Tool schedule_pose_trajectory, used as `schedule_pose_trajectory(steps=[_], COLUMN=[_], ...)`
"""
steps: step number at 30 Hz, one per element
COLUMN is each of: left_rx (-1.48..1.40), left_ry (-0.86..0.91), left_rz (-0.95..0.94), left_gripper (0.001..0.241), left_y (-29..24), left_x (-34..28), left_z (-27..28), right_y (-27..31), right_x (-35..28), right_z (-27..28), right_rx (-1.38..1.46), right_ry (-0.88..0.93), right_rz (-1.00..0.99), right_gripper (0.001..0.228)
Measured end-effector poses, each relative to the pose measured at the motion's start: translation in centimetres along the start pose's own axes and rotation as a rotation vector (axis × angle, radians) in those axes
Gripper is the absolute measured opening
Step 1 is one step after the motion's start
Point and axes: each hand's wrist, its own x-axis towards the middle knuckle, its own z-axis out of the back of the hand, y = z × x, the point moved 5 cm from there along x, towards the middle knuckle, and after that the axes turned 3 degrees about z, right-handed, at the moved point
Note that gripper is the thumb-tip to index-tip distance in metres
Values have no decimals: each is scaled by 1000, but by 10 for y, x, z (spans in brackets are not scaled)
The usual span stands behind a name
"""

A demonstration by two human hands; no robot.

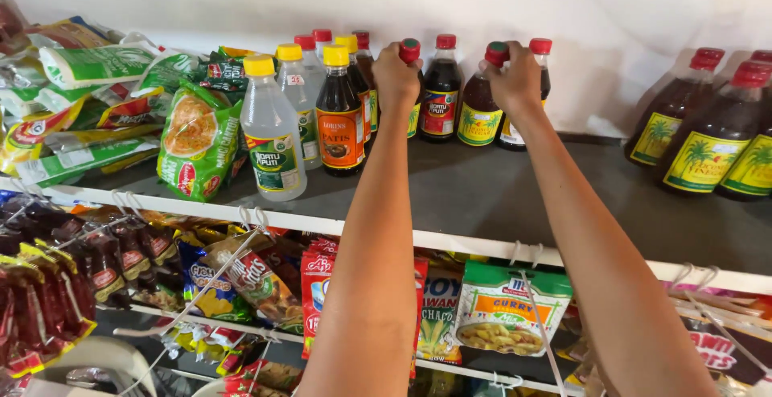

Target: The recorder is removing various glass condiment bottles from a grocery shelf and packing them into a cardboard box on the floor.

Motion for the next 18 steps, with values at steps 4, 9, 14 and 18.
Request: schedule_pose_trajectory(steps=[4,9,14,18], left_rx=[-110,-212,-139,-180], left_ry=[29,-73,-1,42], left_rz=[-34,-172,-188,-370], left_gripper=[29,35,36,33], left_y=[-16,-46,-79,-100], left_x=[-27,-59,-77,-88], left_z=[16,46,74,82], right_y=[31,73,88,108], right_x=[-35,-63,-77,-89], right_z=[20,58,91,121], right_rx=[95,-63,86,267], right_ry=[22,-201,-43,-6], right_rz=[-112,334,163,199], right_gripper=[32,37,31,25])
